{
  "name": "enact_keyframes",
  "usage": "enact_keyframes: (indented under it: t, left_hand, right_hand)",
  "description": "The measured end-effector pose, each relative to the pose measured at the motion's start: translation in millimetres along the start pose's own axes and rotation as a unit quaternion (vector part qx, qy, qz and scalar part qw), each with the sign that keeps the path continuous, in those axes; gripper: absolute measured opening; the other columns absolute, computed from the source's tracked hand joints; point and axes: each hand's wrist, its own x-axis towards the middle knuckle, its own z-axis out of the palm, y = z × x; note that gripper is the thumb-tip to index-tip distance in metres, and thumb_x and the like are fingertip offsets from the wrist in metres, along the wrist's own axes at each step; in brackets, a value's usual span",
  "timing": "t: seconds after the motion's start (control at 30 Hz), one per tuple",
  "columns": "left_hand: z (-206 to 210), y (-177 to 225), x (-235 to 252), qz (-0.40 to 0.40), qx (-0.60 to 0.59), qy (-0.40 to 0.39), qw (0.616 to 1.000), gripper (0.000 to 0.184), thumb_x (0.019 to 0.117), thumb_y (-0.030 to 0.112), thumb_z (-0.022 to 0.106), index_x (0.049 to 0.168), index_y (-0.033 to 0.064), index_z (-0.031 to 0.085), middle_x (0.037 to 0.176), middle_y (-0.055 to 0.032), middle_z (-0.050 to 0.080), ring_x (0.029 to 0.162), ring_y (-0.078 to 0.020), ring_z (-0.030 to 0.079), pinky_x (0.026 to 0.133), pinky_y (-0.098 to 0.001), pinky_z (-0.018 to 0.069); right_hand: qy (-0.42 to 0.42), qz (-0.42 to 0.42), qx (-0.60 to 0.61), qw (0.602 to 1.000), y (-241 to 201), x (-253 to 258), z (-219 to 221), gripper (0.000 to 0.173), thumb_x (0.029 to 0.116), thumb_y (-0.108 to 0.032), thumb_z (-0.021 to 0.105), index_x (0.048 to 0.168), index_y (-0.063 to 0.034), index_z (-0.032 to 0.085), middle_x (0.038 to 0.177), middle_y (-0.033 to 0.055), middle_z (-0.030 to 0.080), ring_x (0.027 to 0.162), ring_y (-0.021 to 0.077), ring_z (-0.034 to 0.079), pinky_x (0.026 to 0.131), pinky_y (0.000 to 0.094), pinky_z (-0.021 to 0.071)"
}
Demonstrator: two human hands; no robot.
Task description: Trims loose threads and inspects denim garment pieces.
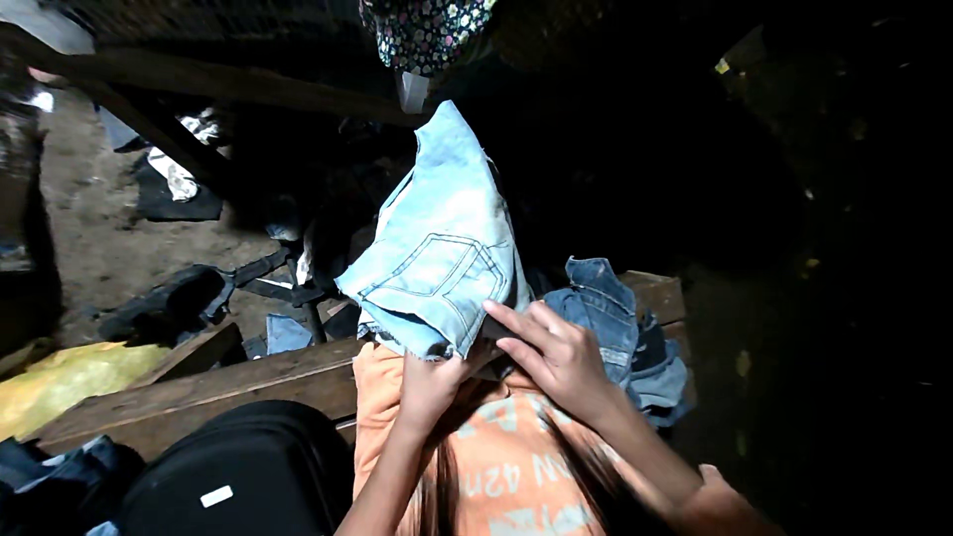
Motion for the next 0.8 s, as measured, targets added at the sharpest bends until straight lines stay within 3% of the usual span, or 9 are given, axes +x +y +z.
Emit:
enact_keyframes:
  t: [0.07,0.13,0.17,0.27,0.33,0.5,0.6,0.67,0.8]
  left_hand:
    - [1.1,-0.8,2.7,-0.003,-0.002,-0.004,1.0,0.032,0.0779,-0.004,0.073,0.108,-0.006,0.062,0.096,0.0075,0.073,0.093,0.0054,0.068,0.089,-0.0174,0.0569]
    - [1.3,0.6,4.6,-0.018,-0.013,-0.008,1.0,0.033,0.0819,-0.001,0.076,0.11,-0.008,0.061,0.096,0.0032,0.074,0.092,0.0013,0.07,0.089,-0.0204,0.0585]
    - [1.1,1.8,5.3,-0.031,-0.019,-0.005,0.999,0.035,0.0818,-0.001,0.077,0.112,-0.0083,0.06,0.096,0.0026,0.074,0.091,0.0004,0.07,0.089,-0.0209,0.0588]
    - [-1.6,6.1,6.7,-0.063,-0.029,-0.003,0.998,0.039,0.0799,0.0,0.078,0.113,-0.0066,0.059,0.095,0.0043,0.074,0.09,0.0007,0.071,0.087,-0.0204,0.0592]
    - [-5.2,6.6,6.3,-0.06,-0.037,-0.02,0.997,0.039,0.0804,0.001,0.077,0.114,-0.0053,0.057,0.095,0.0063,0.074,0.091,0.0012,0.07,0.087,-0.0202,0.0591]
    - [-12.1,4.2,6.5,-0.049,-0.074,-0.054,0.995,0.033,0.0807,-0.002,0.074,0.111,0.0019,0.062,0.096,0.01,0.075,0.093,0.0011,0.07,0.089,-0.0218,0.059]
    - [-15.0,3.6,6.1,-0.028,-0.038,-0.075,0.996,0.032,0.0781,-0.003,0.071,0.108,0.0063,0.066,0.097,0.0144,0.073,0.094,0.0053,0.068,0.089,-0.019,0.0576]
    - [-17.8,1.6,7.0,-0.014,-0.024,-0.101,0.995,0.03,0.0806,-0.001,0.073,0.109,0.0039,0.066,0.099,0.0129,0.073,0.096,0.005,0.068,0.09,-0.0194,0.0575]
    - [-18.9,3.8,6.7,-0.023,-0.016,-0.116,0.993,0.03,0.0826,0.0,0.074,0.111,0.0004,0.064,0.1,0.0109,0.074,0.097,0.0046,0.068,0.091,-0.0191,0.0575]
  right_hand:
    - [-0.027,0.044,0.128,0.99,1.3,3.4,1.4,0.038,0.1052,-0.038,0.05,0.129,-0.0174,0.073,0.086,0.0035,0.066,0.071,0.0053,0.058,0.065,0.0214,0.0492]
    - [-0.084,0.105,0.311,0.941,1.8,9.5,-6.8,0.037,0.1062,-0.025,0.05,0.13,-0.0025,0.068,0.114,0.0027,0.072,0.092,-0.0065,0.061,0.085,0.0138,0.0494]
    - [-0.113,0.135,0.389,0.904,2.2,13.0,-11.3,0.037,0.1064,-0.021,0.048,0.131,0.0023,0.065,0.119,-0.0019,0.07,0.088,-0.0117,0.056,0.081,0.0093,0.046]
    - [-0.189,0.212,0.511,0.811,8.3,20.3,-21.0,0.039,0.107,-0.023,0.045,0.137,-0.0013,0.058,0.081,-0.0187,0.056,0.062,-0.0114,0.041,0.056,0.008,0.0337]
    - [-0.219,0.238,0.536,0.78,11.2,22.5,-23.6,0.04,0.1074,-0.026,0.045,0.139,-0.0031,0.055,0.072,-0.0197,0.051,0.058,-0.0101,0.041,0.053,0.008,0.0333]
    - [-0.225,0.179,0.482,0.828,9.1,21.8,-22.2,0.045,0.1064,-0.028,0.047,0.143,-0.0026,0.053,0.091,-0.0163,0.06,0.066,-0.0122,0.043,0.058,0.0078,0.0358]
    - [-0.209,0.084,0.341,0.913,11.7,17.6,-18.6,0.049,0.1056,-0.033,0.05,0.144,-0.0021,0.056,0.128,0.0034,0.068,0.103,-0.0052,0.062,0.093,0.0172,0.0499]
    - [-0.184,0.079,0.326,0.924,10.4,16.7,-17.9,0.045,0.1069,-0.031,0.049,0.14,-0.0024,0.061,0.136,0.0054,0.066,0.114,-0.0024,0.062,0.1,0.0197,0.049]
    - [-0.165,0.175,0.462,0.853,3.9,19.2,-22.2,0.037,0.1068,-0.018,0.045,0.134,0.0033,0.06,0.11,-0.011,0.068,0.07,-0.0149,0.045,0.062,0.0062,0.0385]
